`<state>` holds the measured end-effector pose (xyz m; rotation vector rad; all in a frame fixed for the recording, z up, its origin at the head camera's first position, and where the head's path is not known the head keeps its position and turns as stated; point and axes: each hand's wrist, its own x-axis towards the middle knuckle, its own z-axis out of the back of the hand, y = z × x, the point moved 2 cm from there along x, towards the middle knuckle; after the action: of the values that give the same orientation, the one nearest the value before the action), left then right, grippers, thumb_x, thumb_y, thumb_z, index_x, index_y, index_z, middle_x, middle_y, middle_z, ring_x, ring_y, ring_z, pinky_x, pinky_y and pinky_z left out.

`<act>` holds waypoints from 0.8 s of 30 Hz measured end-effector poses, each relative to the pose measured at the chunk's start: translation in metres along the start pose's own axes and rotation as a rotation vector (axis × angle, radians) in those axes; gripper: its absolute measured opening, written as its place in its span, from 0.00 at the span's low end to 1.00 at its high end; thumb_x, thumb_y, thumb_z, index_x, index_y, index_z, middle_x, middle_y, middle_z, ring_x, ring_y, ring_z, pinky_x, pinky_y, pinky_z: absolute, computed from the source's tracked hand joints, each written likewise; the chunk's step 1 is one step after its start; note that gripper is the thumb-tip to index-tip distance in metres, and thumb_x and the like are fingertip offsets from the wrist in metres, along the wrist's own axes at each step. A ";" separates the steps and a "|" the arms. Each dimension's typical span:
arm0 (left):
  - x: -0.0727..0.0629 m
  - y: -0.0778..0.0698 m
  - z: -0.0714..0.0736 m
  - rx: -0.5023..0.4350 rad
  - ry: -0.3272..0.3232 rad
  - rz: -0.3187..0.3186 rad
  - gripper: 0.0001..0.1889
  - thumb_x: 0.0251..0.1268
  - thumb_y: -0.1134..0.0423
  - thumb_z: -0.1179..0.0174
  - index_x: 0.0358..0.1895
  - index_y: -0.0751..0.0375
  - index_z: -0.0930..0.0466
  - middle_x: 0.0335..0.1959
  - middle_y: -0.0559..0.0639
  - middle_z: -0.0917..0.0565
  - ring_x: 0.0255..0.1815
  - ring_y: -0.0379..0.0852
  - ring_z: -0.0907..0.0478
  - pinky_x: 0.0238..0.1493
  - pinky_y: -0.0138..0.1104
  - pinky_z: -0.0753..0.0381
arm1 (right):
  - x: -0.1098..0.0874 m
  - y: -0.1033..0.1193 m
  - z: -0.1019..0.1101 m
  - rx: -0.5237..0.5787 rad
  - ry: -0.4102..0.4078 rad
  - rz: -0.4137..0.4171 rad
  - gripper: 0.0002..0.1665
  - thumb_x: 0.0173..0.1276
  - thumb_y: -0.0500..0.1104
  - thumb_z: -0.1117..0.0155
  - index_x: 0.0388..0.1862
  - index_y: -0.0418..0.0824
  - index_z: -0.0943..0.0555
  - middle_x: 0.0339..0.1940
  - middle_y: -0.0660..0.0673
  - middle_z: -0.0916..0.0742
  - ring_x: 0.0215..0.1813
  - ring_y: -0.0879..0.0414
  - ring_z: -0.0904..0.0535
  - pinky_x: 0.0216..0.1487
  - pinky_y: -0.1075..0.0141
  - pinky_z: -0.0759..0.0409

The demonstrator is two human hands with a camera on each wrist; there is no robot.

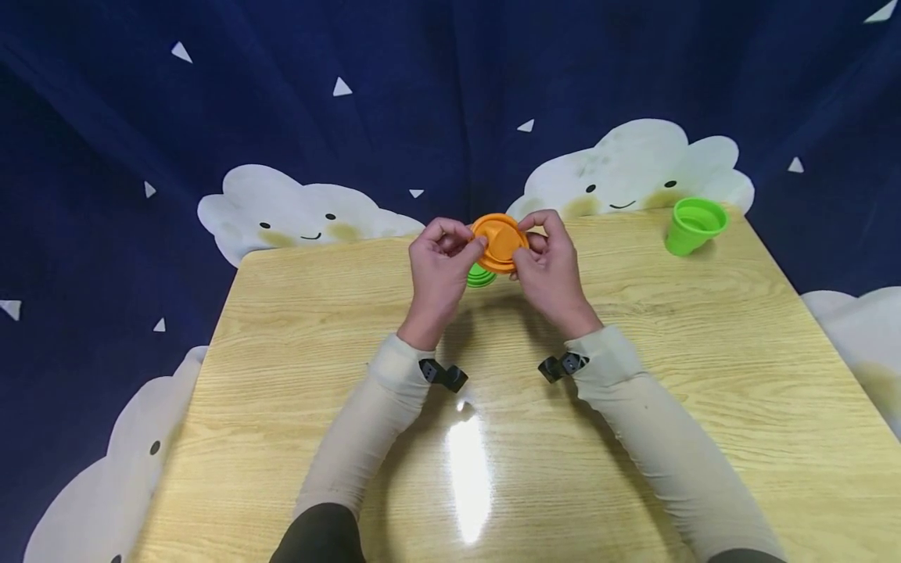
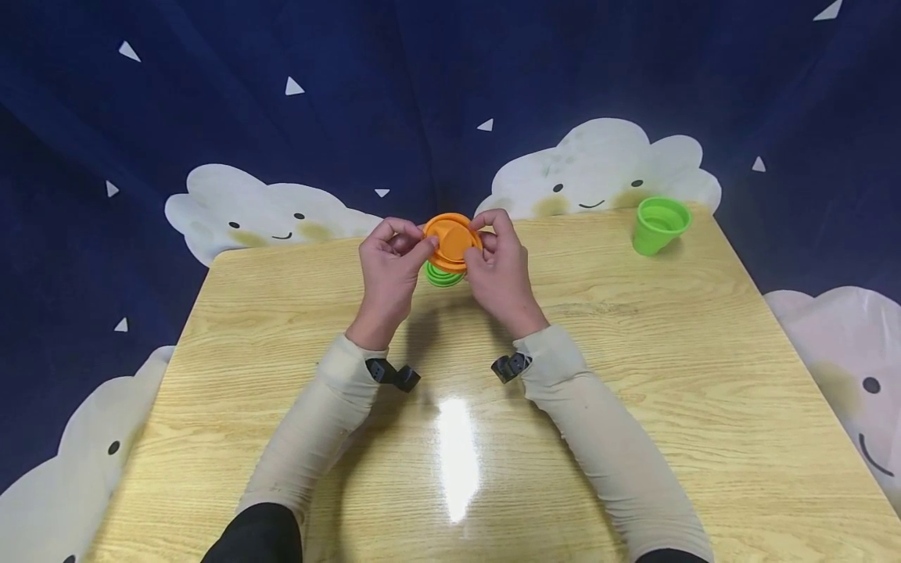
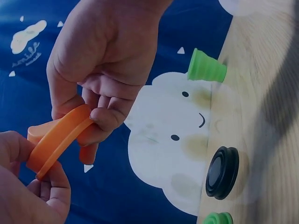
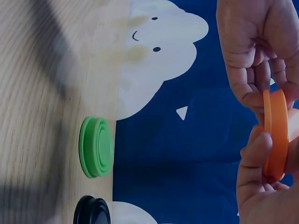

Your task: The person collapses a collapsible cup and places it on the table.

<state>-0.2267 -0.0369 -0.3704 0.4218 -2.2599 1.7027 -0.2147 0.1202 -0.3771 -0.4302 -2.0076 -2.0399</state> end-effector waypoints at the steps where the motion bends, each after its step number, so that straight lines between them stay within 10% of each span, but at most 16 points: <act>1: 0.000 0.000 0.000 0.010 0.005 -0.011 0.08 0.58 0.81 0.32 0.34 0.70 0.22 0.30 0.55 0.15 0.38 0.49 0.16 0.42 0.38 0.13 | 0.000 0.001 0.000 -0.002 0.000 0.000 0.18 0.63 0.19 0.53 0.51 0.29 0.34 0.39 0.30 0.14 0.27 0.53 0.19 0.23 0.71 0.20; 13: -0.002 0.001 0.003 0.036 0.076 -0.075 0.09 0.64 0.78 0.35 0.46 0.77 0.14 0.45 0.62 0.13 0.47 0.53 0.15 0.48 0.44 0.14 | 0.000 0.004 0.000 -0.012 -0.001 -0.011 0.19 0.66 0.20 0.51 0.54 0.31 0.27 0.44 0.32 0.14 0.27 0.53 0.19 0.25 0.72 0.20; 24: -0.006 -0.032 -0.005 0.329 0.123 -0.182 0.09 0.63 0.83 0.39 0.44 0.79 0.15 0.48 0.72 0.16 0.44 0.60 0.15 0.44 0.37 0.13 | -0.009 0.045 -0.006 -0.170 0.112 0.082 0.18 0.71 0.20 0.53 0.55 0.29 0.24 0.48 0.31 0.15 0.32 0.44 0.22 0.33 0.65 0.18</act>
<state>-0.2082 -0.0403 -0.3437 0.5563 -1.8004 1.9467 -0.1896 0.1128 -0.3386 -0.4140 -1.7322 -2.1420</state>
